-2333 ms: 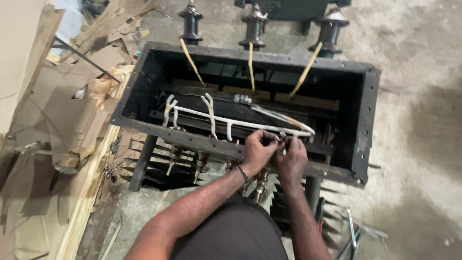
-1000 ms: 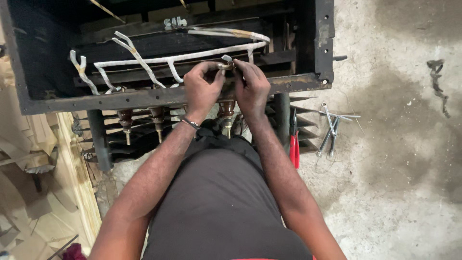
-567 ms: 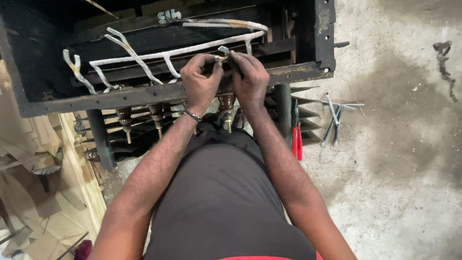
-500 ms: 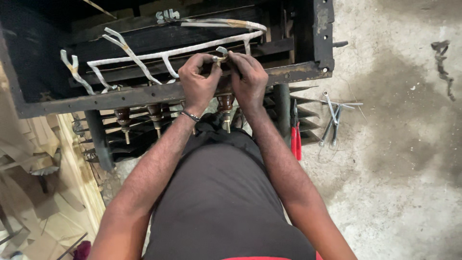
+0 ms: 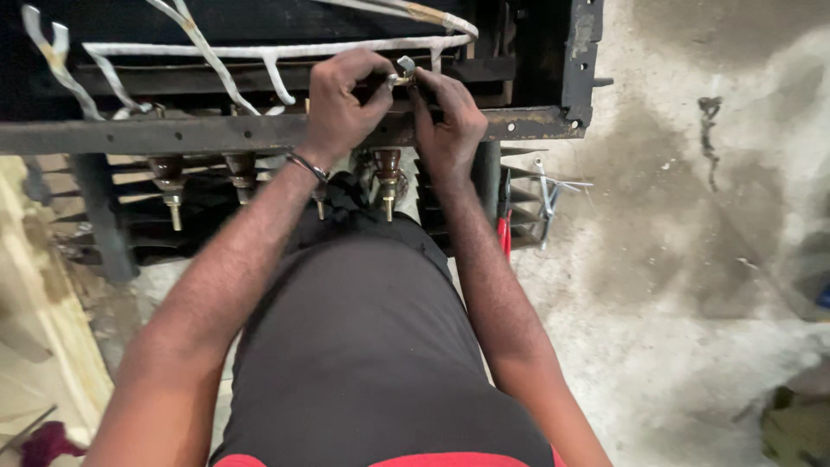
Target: The person works on a transformer assembly inside a metal tank, bending and positioning white-insulated wire leads and hooking their ends onto terminal studs. They use red-handled pliers to grip, twist and secure the lead ends onto the studs, working along the row of terminals and pressing the leads into place by hand.
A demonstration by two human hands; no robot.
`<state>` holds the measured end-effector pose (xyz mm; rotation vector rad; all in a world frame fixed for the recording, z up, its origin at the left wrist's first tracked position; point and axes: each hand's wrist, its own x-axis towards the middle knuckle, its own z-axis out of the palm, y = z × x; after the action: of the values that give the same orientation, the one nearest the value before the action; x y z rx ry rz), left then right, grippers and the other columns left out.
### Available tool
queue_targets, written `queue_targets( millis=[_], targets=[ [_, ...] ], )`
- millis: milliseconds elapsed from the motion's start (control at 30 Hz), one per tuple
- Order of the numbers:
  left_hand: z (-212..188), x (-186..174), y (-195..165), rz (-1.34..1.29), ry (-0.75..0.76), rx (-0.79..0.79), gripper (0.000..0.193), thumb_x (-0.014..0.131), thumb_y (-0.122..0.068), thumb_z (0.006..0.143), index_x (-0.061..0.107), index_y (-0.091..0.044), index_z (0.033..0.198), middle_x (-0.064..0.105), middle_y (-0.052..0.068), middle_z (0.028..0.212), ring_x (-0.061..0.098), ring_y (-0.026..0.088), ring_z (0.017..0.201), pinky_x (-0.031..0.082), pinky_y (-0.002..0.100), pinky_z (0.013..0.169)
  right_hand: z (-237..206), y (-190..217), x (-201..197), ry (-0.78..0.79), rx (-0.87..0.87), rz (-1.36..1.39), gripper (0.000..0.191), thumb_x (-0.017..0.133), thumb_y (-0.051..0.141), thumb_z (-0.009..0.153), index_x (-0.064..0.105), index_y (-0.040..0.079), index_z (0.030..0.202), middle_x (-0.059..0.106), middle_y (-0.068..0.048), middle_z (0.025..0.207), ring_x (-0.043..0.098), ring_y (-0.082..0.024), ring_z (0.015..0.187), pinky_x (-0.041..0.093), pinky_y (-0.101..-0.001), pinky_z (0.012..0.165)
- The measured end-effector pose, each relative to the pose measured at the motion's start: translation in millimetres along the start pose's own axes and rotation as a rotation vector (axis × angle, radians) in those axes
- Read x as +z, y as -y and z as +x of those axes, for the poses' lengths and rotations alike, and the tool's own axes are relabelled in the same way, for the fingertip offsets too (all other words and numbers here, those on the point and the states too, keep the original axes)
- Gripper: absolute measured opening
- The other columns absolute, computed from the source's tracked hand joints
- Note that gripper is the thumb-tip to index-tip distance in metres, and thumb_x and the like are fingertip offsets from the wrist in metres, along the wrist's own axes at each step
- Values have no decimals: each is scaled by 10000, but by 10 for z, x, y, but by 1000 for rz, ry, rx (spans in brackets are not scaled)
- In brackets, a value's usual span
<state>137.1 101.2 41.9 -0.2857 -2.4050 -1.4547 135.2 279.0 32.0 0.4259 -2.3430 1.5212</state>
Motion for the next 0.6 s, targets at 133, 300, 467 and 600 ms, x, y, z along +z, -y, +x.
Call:
queue_targets(
  millis=[133, 300, 467, 600],
  targets=[
    [109, -243, 176, -43, 89, 66, 144, 761, 11, 874, 724, 6, 1013, 735, 121, 953, 738, 249, 882, 581, 349, 777, 67, 99, 148, 4, -10, -48, 271, 788, -12, 923, 721, 53, 1177, 755, -102, 1141, 759, -237, 1073, 620, -335, 918],
    [201, -501, 359, -199, 135, 34, 144, 729, 7, 889, 728, -2, 1033, 754, 116, 996, 756, 242, 919, 600, 346, 815, 142, 411, 429, -37, -7, -232, 249, 807, -14, 912, 726, 53, 1137, 741, -113, 1114, 740, -242, 1050, 611, -336, 918],
    [320, -619, 665, -348, 124, -53, 133, 761, -22, 876, 737, -6, 1006, 751, 113, 966, 755, 239, 872, 602, 343, 774, 322, 580, 793, -16, 176, -270, 188, 806, -19, 946, 741, 28, 1117, 762, -109, 1070, 744, -182, 975, 611, -295, 863],
    [409, -637, 920, -464, 120, -128, 127, 756, -28, 891, 728, -3, 1013, 743, 108, 961, 757, 220, 863, 625, 323, 761, 405, 570, 1049, 2, 251, -327, 184, 795, 11, 971, 727, -3, 1142, 739, -111, 1094, 728, -169, 996, 618, -294, 875]
  ],
)
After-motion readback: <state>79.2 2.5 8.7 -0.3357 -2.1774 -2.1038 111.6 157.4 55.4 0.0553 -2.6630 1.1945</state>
